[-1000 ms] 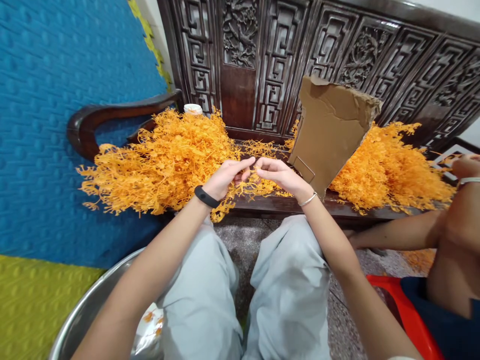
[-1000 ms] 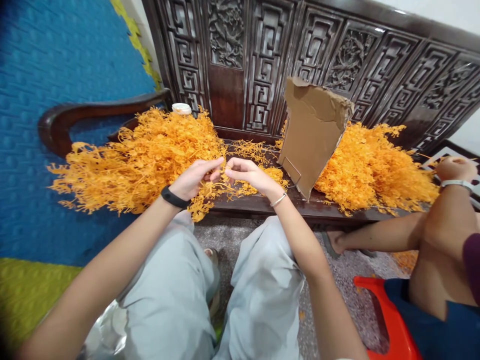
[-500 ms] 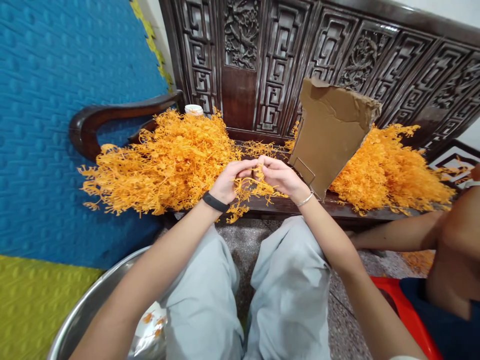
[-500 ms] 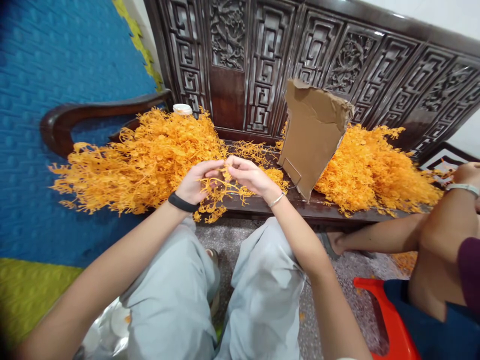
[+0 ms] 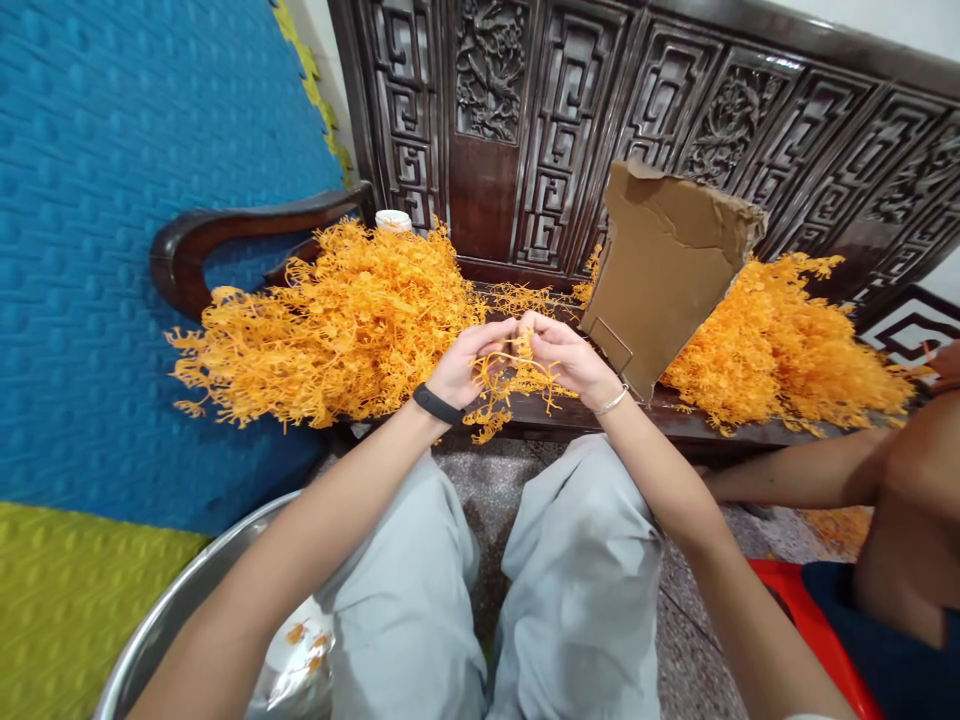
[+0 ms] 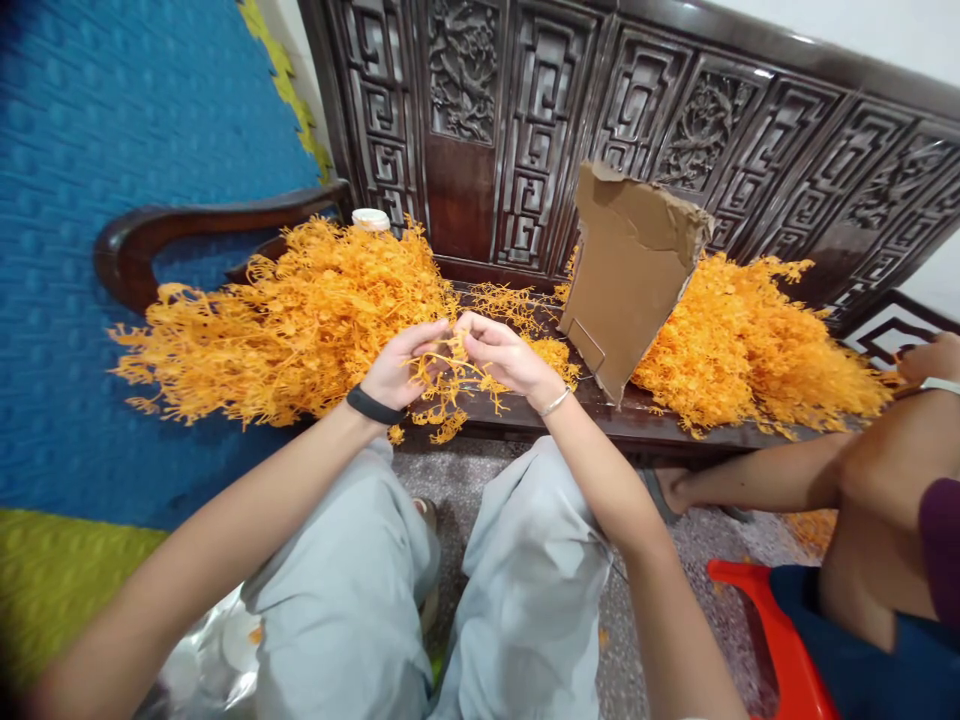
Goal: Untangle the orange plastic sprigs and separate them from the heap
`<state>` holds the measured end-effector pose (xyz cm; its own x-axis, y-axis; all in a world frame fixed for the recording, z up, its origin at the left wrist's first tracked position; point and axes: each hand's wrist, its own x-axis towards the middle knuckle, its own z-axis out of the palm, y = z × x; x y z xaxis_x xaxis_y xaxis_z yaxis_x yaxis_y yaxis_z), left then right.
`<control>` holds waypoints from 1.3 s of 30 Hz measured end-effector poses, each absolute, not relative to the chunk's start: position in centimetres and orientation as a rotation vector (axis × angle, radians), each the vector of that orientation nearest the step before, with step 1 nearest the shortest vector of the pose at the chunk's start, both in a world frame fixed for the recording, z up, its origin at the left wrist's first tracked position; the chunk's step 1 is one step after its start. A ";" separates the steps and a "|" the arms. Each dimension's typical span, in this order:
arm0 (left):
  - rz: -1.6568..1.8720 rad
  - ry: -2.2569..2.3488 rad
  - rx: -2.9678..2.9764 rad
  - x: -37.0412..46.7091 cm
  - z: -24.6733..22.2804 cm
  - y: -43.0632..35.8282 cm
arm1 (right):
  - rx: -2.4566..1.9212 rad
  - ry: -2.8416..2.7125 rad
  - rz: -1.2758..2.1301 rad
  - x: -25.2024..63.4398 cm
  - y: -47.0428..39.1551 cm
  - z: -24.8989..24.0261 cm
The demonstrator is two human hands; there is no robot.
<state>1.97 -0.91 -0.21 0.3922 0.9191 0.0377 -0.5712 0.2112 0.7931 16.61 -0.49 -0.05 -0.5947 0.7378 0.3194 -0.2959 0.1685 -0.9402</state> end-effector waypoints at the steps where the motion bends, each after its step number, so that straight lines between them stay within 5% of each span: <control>1: 1.094 0.505 0.820 2.0 -0.2 -0.9 | -0.428 -1.606 1.570 16.6 -0.5 0.0; 28: 1.105 0.322 0.890 0.6 0.7 -1.9 | -0.193 -1.407 1.680 16.3 -2.0 1.1; 39: 1.145 0.395 0.813 0.5 1.4 -0.5 | -0.562 -1.183 1.431 17.3 2.3 -1.1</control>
<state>0.49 -0.50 1.38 0.3877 0.9140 0.1194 -0.6462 0.1772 0.7423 17.30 2.31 -1.14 -0.2466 0.9285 0.2777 -0.4476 0.1451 -0.8824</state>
